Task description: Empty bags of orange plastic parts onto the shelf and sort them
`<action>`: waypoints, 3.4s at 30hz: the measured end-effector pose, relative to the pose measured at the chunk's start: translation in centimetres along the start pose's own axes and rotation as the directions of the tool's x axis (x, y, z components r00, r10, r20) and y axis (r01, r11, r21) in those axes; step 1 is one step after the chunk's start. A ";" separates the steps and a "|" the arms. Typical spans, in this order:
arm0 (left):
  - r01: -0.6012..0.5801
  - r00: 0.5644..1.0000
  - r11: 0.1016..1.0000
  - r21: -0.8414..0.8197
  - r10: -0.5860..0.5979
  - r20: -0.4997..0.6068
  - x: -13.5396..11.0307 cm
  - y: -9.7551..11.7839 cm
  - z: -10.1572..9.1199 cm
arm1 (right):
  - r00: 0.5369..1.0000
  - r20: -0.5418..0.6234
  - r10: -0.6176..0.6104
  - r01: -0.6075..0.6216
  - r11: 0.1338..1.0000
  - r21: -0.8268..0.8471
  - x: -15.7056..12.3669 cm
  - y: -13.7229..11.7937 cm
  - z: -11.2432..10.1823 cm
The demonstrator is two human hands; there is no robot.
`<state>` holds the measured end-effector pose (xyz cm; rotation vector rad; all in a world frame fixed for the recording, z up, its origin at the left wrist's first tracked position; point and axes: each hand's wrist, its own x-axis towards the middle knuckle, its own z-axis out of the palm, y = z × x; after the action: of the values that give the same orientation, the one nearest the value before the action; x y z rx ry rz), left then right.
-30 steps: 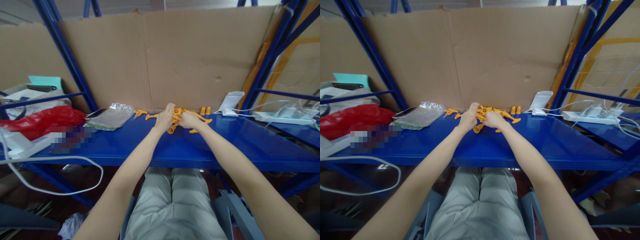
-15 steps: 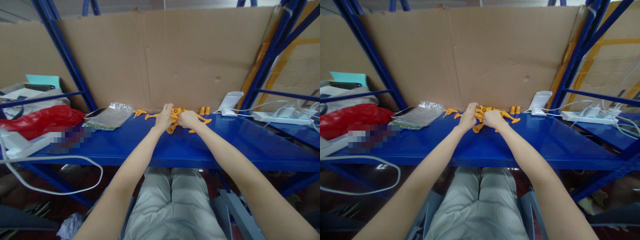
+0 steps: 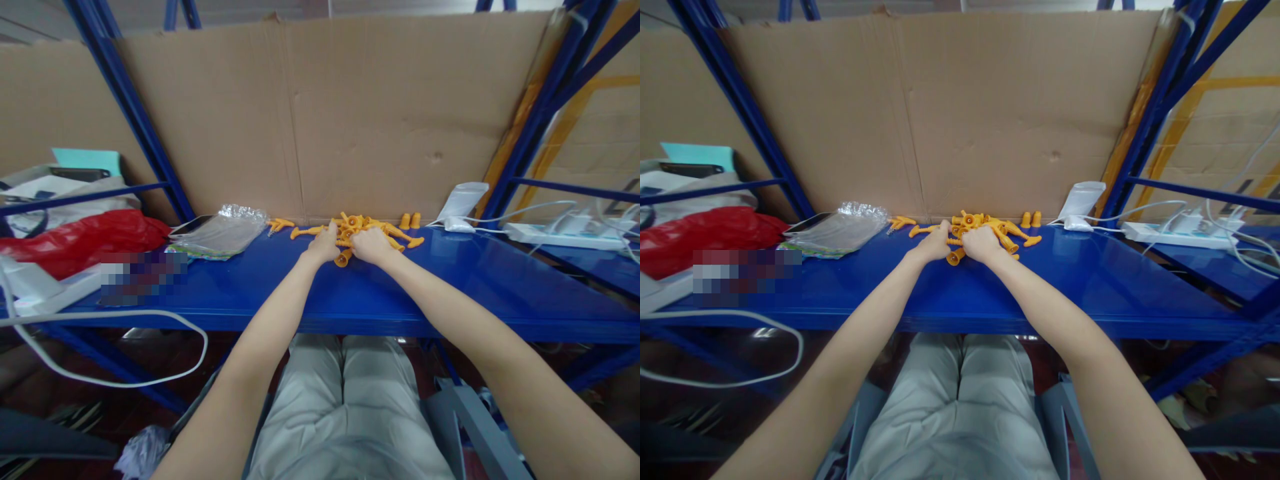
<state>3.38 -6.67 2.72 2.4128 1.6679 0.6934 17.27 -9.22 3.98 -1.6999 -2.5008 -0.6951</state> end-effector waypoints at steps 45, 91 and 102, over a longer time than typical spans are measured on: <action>0.047 0.999 0.999 0.008 -0.047 0.024 -0.4 0.5 -0.7 | 0.999 -0.017 0.032 -0.032 0.999 0.006 -0.5 0.4 -0.2; 0.266 0.964 0.904 -0.334 -0.250 0.090 0.2 0.0 -1.1 | 0.987 -0.136 -0.085 0.096 0.992 0.076 -0.3 1.0 0.0; 0.221 0.968 0.973 -0.061 -0.227 -0.111 0.4 -1.4 -1.3 | 0.989 -0.130 -0.068 0.085 0.987 0.133 -0.2 2.1 0.5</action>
<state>1.69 -5.92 3.52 2.1428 1.9067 0.8418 19.33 -8.60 4.16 -1.4746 -2.4760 -0.5972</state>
